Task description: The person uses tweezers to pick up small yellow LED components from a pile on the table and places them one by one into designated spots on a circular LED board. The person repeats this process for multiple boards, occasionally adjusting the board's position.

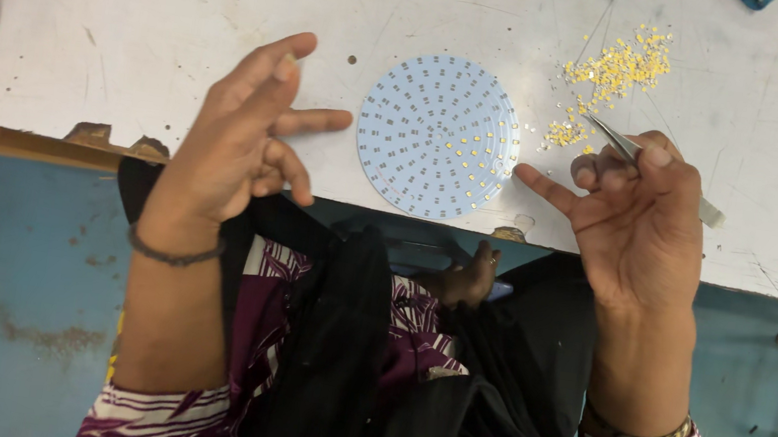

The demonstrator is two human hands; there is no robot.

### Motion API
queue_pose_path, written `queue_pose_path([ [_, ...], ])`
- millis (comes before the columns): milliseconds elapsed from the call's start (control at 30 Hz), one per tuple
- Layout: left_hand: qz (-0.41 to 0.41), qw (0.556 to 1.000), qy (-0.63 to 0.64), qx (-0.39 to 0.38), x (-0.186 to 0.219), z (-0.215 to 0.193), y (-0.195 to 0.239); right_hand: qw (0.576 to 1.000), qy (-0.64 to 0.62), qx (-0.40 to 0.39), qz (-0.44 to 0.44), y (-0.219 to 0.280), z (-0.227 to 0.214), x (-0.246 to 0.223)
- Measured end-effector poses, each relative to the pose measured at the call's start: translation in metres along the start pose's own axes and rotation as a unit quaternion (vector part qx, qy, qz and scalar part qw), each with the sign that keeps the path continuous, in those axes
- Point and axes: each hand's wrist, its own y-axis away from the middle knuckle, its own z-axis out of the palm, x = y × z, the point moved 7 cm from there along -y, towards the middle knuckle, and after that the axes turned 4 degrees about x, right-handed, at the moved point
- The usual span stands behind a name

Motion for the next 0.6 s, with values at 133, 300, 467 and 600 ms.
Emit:
queue_pose_path([
  [133, 0.001, 1.0, -0.003, 0.006, -0.002, 0.004, -0.005, 1.0, 0.012, 0.011, -0.003, 0.0, 0.001, 0.004],
  [300, -0.019, 1.0, -0.018, -0.007, 0.013, 0.007, -0.024, 0.999, 0.022, 0.041, -0.008, 0.0, 0.006, 0.004],
  [467, -0.041, 0.997, -0.055, -0.029, 0.019, 0.005, -0.05, 0.999, -0.002, 0.034, 0.001, 0.006, 0.011, 0.011],
  [600, -0.051, 0.993, -0.094, -0.044, 0.025, 0.005, -0.077, 0.999, -0.021, 0.029, 0.016, 0.007, 0.016, 0.017],
])
